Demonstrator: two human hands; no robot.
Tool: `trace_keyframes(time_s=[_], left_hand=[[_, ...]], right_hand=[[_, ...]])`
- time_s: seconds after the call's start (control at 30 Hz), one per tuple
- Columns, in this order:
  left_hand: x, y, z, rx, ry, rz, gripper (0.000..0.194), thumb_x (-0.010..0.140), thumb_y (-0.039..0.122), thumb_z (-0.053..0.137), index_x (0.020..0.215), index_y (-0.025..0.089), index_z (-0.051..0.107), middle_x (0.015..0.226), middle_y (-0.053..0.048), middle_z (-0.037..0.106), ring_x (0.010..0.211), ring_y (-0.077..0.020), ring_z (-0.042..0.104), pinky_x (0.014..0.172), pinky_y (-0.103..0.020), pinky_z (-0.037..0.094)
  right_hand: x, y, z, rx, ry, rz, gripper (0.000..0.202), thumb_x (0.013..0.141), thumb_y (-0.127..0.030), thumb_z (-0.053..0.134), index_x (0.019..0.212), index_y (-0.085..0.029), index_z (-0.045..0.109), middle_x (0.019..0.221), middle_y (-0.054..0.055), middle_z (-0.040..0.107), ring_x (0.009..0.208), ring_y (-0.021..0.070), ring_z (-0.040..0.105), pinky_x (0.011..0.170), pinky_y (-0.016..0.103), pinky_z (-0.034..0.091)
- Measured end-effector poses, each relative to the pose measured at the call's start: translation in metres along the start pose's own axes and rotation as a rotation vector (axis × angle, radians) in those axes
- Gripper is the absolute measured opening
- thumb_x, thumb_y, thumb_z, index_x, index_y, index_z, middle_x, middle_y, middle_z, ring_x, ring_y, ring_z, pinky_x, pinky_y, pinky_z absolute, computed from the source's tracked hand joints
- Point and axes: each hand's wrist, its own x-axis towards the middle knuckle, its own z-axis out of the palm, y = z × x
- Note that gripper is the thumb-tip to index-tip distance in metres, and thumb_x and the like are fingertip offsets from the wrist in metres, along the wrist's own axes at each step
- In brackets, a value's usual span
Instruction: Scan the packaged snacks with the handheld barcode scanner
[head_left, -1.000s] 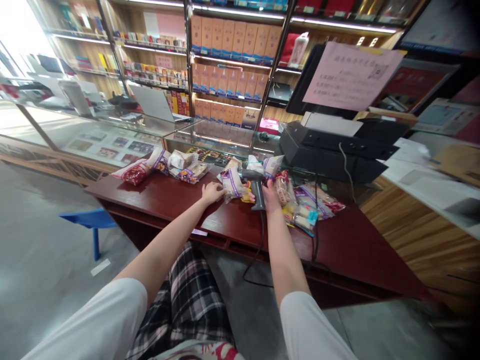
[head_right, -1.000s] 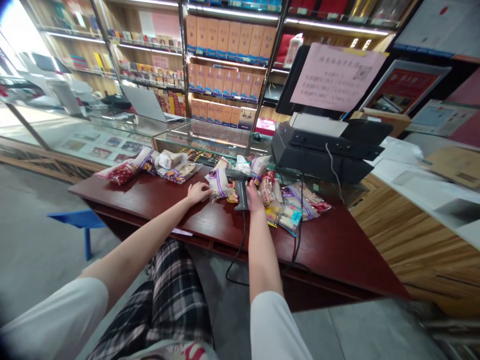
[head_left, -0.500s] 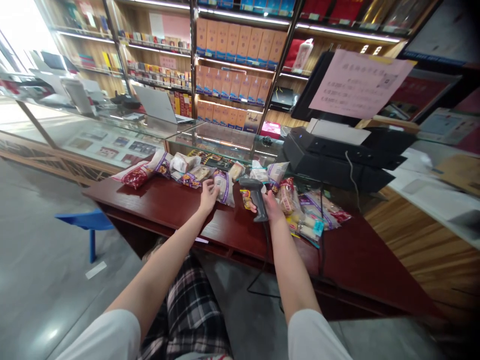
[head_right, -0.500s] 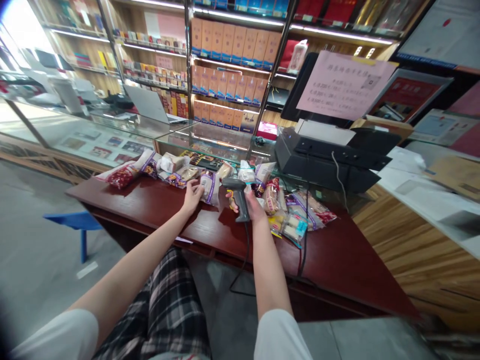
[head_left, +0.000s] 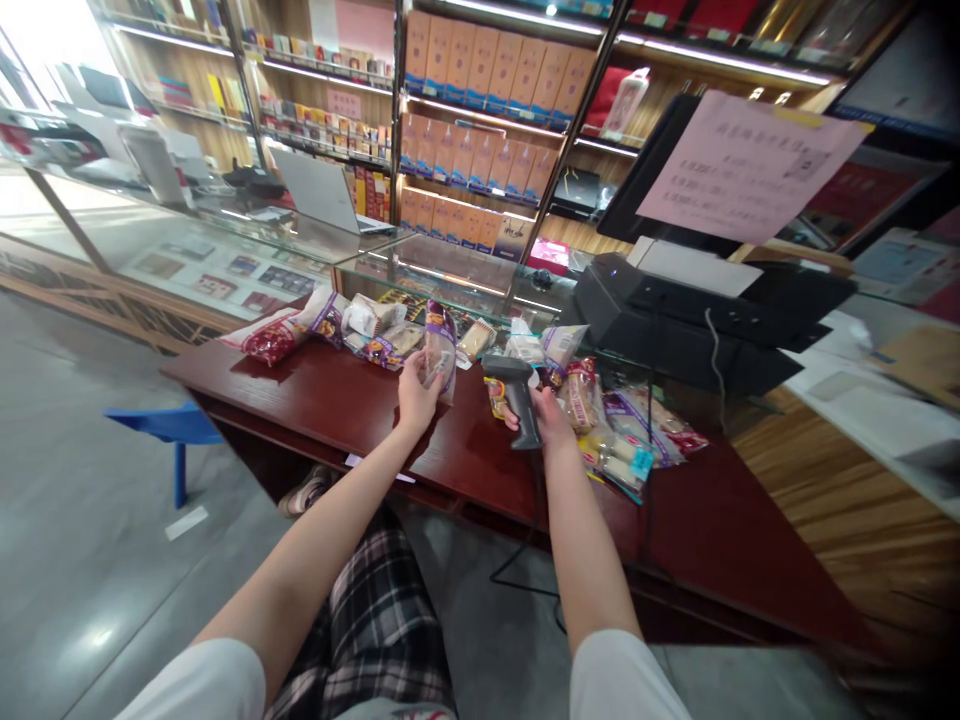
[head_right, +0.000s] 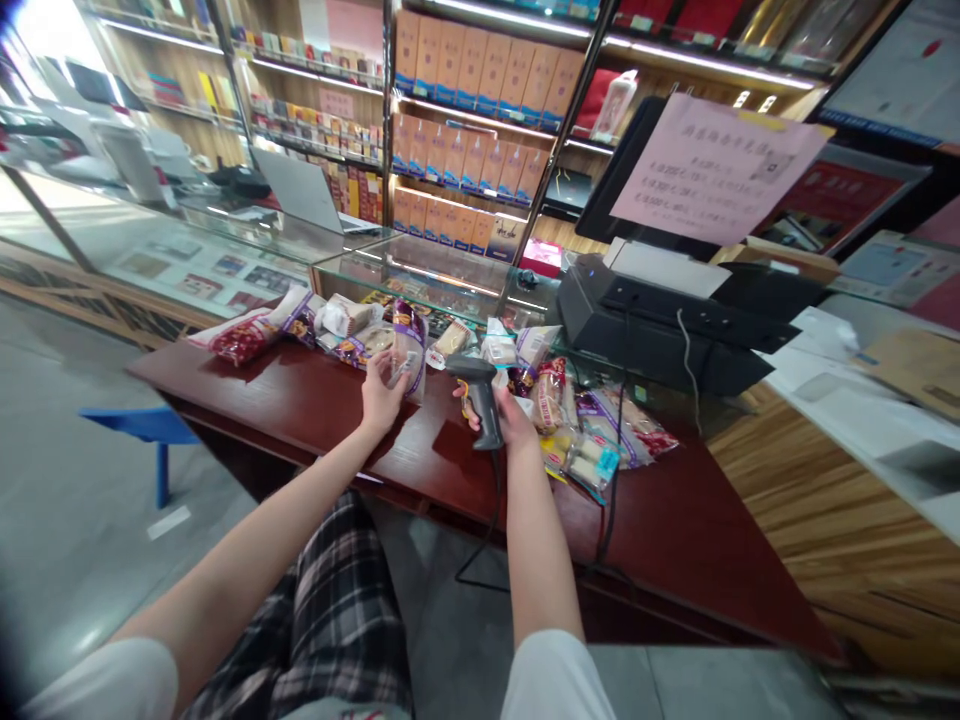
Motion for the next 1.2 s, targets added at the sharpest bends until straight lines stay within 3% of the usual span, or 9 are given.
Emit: trace_keyframes(time_s=[0.1, 0.23, 0.4, 0.63, 0.77, 0.9, 1.2], left_hand=[[0.002, 0.0, -0.003, 0.04, 0.024, -0.032, 0.042, 0.084, 0.021, 0.069, 0.123, 0.022, 0.056, 0.131, -0.011, 0.065, 0.123, -0.0227, 0.062, 0.109, -0.038, 0.047], [0.005, -0.005, -0.003, 0.014, -0.086, -0.167, 0.04, 0.08, 0.023, 0.074, 0.117, 0.02, 0.058, 0.12, -0.011, 0.071, 0.112, -0.0239, 0.068, 0.104, -0.041, 0.051], [0.008, -0.013, 0.003, -0.092, -0.171, -0.304, 0.051, 0.075, 0.021, 0.078, 0.122, 0.017, 0.057, 0.13, -0.015, 0.067, 0.117, -0.0256, 0.067, 0.106, -0.042, 0.05], [0.005, -0.01, 0.002, -0.096, -0.221, -0.184, 0.063, 0.075, 0.022, 0.076, 0.133, 0.015, 0.055, 0.133, -0.015, 0.065, 0.122, -0.0256, 0.063, 0.111, -0.041, 0.046], [0.005, -0.01, 0.0, -0.078, -0.194, -0.126, 0.064, 0.078, 0.024, 0.071, 0.139, 0.019, 0.054, 0.138, -0.013, 0.062, 0.125, -0.0254, 0.061, 0.112, -0.041, 0.045], [0.007, -0.012, -0.001, -0.088, -0.172, -0.125, 0.065, 0.079, 0.024, 0.069, 0.142, 0.02, 0.053, 0.14, -0.012, 0.061, 0.128, -0.0252, 0.06, 0.113, -0.041, 0.044], [0.009, -0.012, -0.003, 0.001, -0.15, -0.134, 0.066, 0.075, 0.016, 0.066, 0.14, 0.017, 0.055, 0.141, -0.013, 0.061, 0.131, -0.028, 0.058, 0.115, -0.042, 0.043]], right_hand=[[-0.001, -0.001, 0.001, -0.008, -0.017, 0.005, 0.075, 0.064, -0.082, 0.07, 0.109, -0.022, 0.06, 0.076, 0.005, 0.062, 0.069, 0.0221, 0.059, 0.049, 0.031, 0.046], [0.0, 0.001, -0.001, -0.005, -0.077, -0.011, 0.074, 0.066, -0.082, 0.069, 0.108, -0.021, 0.061, 0.074, 0.003, 0.061, 0.065, 0.0195, 0.058, 0.049, 0.029, 0.046], [0.0, 0.005, -0.006, 0.019, -0.077, -0.007, 0.071, 0.067, -0.079, 0.07, 0.107, -0.021, 0.062, 0.07, 0.001, 0.059, 0.062, 0.0181, 0.057, 0.048, 0.029, 0.045], [0.001, 0.011, -0.012, 0.017, 0.01, 0.041, 0.07, 0.069, -0.075, 0.071, 0.112, -0.02, 0.061, 0.071, 0.003, 0.06, 0.061, 0.0191, 0.055, 0.045, 0.029, 0.043], [0.005, 0.013, -0.01, 0.06, 0.013, 0.001, 0.054, 0.077, -0.059, 0.073, 0.113, -0.02, 0.061, 0.083, 0.006, 0.065, 0.055, 0.0135, 0.047, 0.043, 0.026, 0.039], [0.007, 0.011, -0.005, 0.061, 0.075, -0.001, 0.04, 0.081, -0.044, 0.072, 0.11, -0.02, 0.06, 0.089, 0.007, 0.065, 0.052, 0.0101, 0.039, 0.04, 0.023, 0.033], [0.01, 0.008, -0.007, 0.101, 0.059, 0.062, 0.027, 0.083, -0.034, 0.069, 0.101, -0.019, 0.057, 0.093, 0.006, 0.063, 0.052, 0.0076, 0.037, 0.04, 0.02, 0.029]])
